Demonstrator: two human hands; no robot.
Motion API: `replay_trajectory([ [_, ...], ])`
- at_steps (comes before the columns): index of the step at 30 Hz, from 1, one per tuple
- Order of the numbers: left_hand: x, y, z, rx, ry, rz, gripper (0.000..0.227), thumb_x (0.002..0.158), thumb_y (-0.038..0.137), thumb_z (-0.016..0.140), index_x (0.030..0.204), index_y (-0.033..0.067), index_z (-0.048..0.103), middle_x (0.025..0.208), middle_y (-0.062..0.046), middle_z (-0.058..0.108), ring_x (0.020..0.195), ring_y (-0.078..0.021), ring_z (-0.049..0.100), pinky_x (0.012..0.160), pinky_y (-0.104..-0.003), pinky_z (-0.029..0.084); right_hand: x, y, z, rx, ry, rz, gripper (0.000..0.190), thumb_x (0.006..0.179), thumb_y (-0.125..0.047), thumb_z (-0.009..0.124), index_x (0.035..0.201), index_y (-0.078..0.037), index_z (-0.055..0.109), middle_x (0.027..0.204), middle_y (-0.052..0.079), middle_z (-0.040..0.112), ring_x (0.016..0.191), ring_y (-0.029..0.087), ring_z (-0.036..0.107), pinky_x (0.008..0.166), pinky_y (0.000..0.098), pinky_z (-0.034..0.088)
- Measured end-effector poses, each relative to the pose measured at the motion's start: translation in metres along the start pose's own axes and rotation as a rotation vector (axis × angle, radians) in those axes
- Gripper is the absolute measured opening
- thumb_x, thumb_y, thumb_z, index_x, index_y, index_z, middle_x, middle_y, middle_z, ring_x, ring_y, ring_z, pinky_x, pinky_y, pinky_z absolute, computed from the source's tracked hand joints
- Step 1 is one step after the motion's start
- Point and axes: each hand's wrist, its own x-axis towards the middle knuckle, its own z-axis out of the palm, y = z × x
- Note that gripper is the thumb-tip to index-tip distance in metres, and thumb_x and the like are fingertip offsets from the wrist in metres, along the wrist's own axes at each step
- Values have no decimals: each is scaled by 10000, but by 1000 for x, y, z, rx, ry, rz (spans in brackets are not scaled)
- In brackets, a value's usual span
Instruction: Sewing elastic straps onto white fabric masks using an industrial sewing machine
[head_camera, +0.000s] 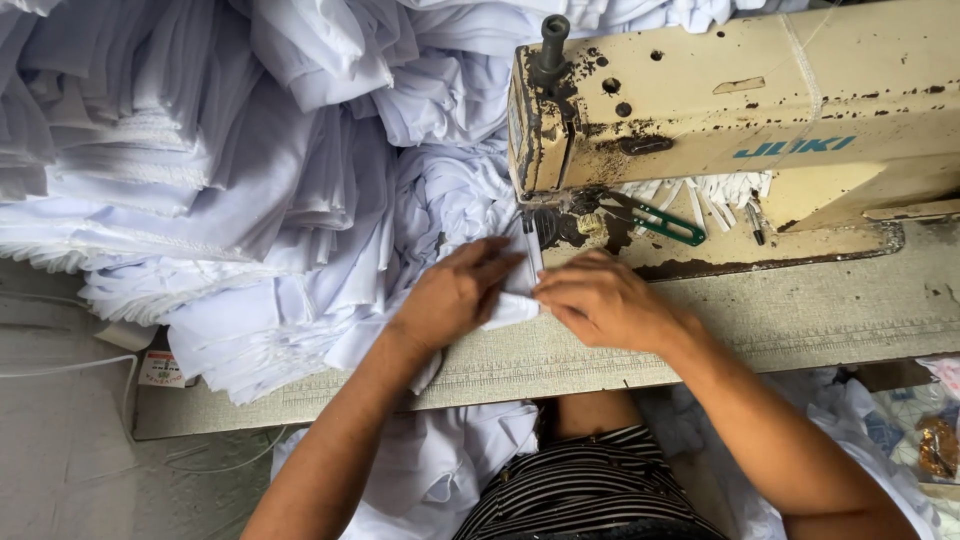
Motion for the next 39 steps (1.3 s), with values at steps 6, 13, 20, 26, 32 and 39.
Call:
replay_trajectory([
  [6,-18,18,-6,-49,-159,-91,280,928,254,570,934,55,767,845,-200,732,821,-422,735,728,-553,616,18,-7,-8,40,91,3,246,899,86,574,1051,37,760,988,217,760,1088,373,717,936,464,567],
  [13,-22,41,12,84,-81,7,326,919,442,502,828,181,673,647,-58,670,634,-281,718,609,-412,546,-54,-56,39,-6,150,-13,89,894,-85,654,870,-81,739,973,59,743,1103,297,713,879,413,562],
  [20,-2,41,4,-83,16,106,205,864,107,655,1034,55,756,1023,-142,782,1107,-305,727,1059,-446,502,-49,-60,22,27,128,67,176,884,-41,670,1013,-23,787,990,164,783,1077,314,732,944,435,563],
  [26,8,27,-5,-83,11,36,209,905,79,656,1071,78,784,1100,-162,771,1143,-328,709,1038,-460,528,-25,-29,14,58,79,45,191,880,-1,655,1022,-16,783,950,185,777,1019,336,740,908,442,574],
  [32,18,-21,20,-251,168,-102,183,855,133,721,1021,119,797,1098,-82,737,1084,-296,720,914,-388,591,17,-15,-6,-28,6,64,218,910,16,623,1056,-26,779,999,198,770,1081,337,719,972,459,557],
  [39,21,-49,33,-424,356,-308,195,843,153,746,1036,168,768,1011,-76,725,979,-359,725,839,-459,591,48,-37,17,-166,-107,188,428,949,-143,652,1349,6,623,1419,269,573,1406,374,477,1189,488,366],
])
